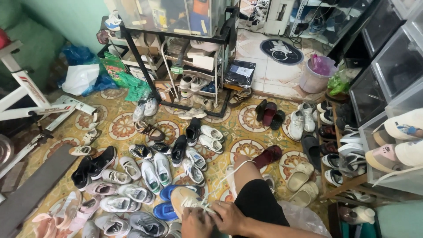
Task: A person sitting on the floor is threading laces into the eyelets of a pair of sneakers.
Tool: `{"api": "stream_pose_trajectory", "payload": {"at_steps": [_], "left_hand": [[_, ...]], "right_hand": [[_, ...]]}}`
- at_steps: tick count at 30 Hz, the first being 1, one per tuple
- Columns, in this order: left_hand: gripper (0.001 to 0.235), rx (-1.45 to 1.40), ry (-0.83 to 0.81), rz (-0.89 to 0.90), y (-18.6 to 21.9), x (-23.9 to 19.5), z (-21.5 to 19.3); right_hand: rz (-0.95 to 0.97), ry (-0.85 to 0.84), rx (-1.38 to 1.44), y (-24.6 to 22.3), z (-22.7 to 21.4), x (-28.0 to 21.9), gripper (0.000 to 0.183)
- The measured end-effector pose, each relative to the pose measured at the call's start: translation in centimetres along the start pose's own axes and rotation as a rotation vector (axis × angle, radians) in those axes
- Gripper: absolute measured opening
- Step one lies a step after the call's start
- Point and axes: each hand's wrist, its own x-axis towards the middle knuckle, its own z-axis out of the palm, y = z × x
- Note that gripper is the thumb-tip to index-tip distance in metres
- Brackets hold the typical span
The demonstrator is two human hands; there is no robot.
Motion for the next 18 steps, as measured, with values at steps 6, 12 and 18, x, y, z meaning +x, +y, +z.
{"api": "stream_pose_trajectory", "payload": {"at_steps": [6,12,18], "left_hand": [[0.011,-0.005,-0.096,-0.019,2.0,0.8,-2.4],[0.005,-0.183,-0.049,-0.09,1.3,0.9,-3.0],[0.016,-0.382,-0.179,-0.1,-5.6,1.9,-2.6]], "right_hand": [[0.046,-0.09,0.054,0.4,-0.4,0.0,0.006],[0.096,-0.081,0.06,0.2,-0.3,0.2,0.008],[0.225,-0.02,-0.01,0.9,0.3,0.3,0.008]]}}
